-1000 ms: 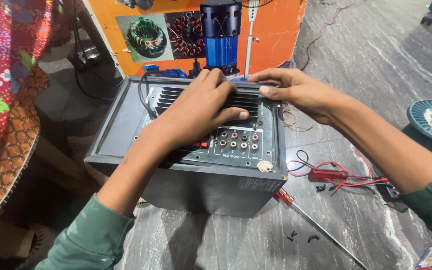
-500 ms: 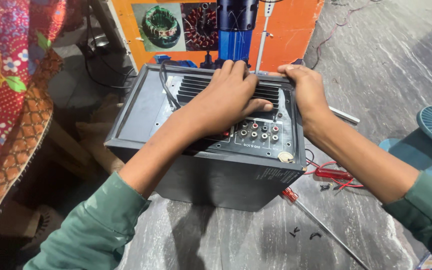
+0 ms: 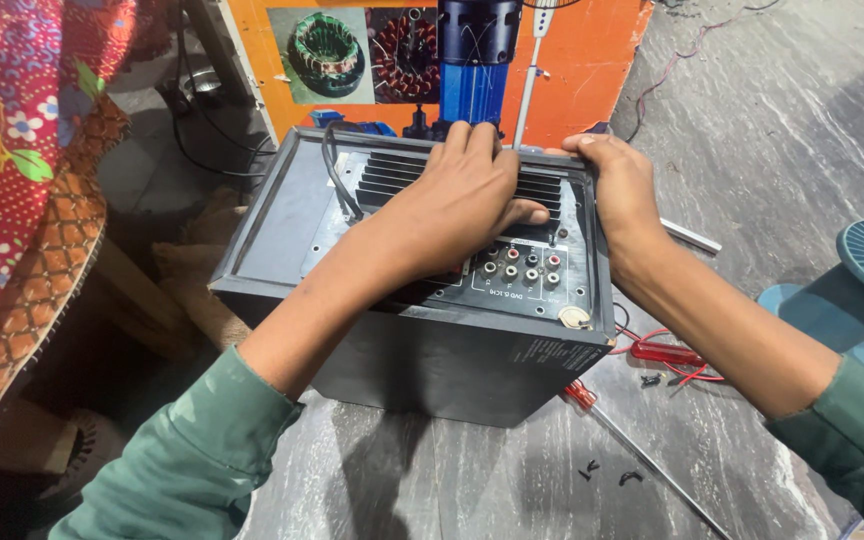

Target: The person uses a screwdriver to remove screws from a speaker enclosure, then installs an amplifier board inside. They secure the board with screws and adjust internal components.

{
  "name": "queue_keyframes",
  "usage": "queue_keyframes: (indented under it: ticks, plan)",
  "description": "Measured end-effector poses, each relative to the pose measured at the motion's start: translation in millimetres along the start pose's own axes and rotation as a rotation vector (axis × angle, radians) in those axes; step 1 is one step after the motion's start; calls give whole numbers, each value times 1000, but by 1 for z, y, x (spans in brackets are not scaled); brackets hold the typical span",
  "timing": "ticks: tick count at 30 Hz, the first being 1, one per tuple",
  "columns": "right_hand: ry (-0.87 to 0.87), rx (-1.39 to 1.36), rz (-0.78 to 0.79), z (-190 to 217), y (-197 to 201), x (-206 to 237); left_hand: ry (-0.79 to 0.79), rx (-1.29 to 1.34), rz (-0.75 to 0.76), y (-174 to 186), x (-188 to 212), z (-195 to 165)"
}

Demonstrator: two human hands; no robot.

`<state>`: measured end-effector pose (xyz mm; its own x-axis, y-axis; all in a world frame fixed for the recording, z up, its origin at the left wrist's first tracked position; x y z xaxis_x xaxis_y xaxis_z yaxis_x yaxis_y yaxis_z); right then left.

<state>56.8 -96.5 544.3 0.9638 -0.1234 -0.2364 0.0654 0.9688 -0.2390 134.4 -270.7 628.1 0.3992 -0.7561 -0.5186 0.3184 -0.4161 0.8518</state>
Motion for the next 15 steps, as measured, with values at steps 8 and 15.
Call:
queue_keyframes:
  ticks: [8,15]
  plan:
    - [16,-13,17,2,-4,3,34,-17,61,-9,-10,0]
    - [64,53,9,0,2,-2,-40,-102,-24,-5,-7,-7]
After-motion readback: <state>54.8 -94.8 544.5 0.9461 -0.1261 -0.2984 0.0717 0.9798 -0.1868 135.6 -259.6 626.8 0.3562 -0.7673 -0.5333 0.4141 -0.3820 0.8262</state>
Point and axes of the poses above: each hand's wrist, its own x-axis away from the middle knuckle, its own y-axis out of the back of the hand, z = x × y, the point moved 10 cm from there along -x, towards the middle knuckle, and after that the axes turned 7 degrees about z, right-handed, at the moved point
